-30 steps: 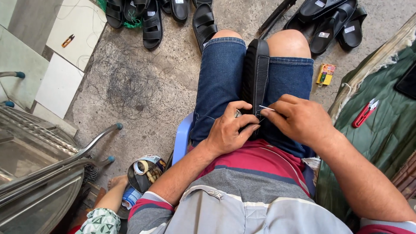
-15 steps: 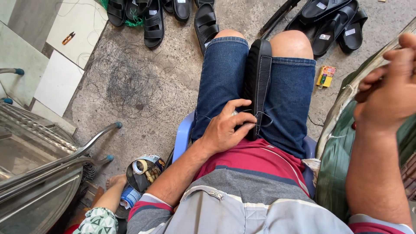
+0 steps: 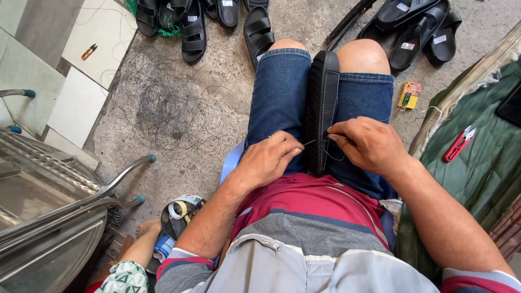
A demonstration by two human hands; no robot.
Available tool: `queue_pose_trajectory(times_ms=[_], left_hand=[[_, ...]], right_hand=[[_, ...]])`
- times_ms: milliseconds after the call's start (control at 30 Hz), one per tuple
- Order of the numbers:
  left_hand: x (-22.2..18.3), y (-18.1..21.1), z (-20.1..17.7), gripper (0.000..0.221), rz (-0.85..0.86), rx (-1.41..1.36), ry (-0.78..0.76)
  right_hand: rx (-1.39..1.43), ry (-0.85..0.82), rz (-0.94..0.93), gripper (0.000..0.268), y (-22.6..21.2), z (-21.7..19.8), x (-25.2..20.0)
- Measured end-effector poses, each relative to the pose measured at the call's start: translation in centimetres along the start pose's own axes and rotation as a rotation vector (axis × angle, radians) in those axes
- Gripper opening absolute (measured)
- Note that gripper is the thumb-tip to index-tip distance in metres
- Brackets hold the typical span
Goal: The person is hand-sewing a black strap onto a sandal, pulling thread through holes to secure it.
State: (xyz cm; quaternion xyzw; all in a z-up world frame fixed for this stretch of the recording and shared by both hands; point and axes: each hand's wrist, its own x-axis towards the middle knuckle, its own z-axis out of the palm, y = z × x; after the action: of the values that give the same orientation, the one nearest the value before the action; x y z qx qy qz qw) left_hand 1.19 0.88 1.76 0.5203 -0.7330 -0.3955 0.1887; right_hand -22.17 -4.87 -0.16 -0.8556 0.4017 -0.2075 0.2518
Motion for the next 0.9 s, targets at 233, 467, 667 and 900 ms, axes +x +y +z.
queue_pose_trajectory(times_ms=[233, 467, 667, 900], left_hand=[[-1.4, 2.5, -3.3, 0.015, 0.352, -0.847, -0.252], [0.3, 0.2, 1.4, 0.059, -0.012, -0.398, 0.136], [1.0, -1.9, 4.1, 0.041, -0.017, -0.313, 0.232], [0.9, -2.5, 3.3, 0.033, 0.057, -0.450, 0.101]], right_hand=[[0.074, 0.090, -0.026, 0.010, 0.1, 0.7, 0.4], [0.055, 0.073, 0.027, 0.011, -0.2, 0.5, 0.2], [0.091, 0.085, 0.029, 0.010, 0.4, 0.8, 0.1], [0.098, 0.104, -0.008, 0.009, 0.0, 0.6, 0.0]])
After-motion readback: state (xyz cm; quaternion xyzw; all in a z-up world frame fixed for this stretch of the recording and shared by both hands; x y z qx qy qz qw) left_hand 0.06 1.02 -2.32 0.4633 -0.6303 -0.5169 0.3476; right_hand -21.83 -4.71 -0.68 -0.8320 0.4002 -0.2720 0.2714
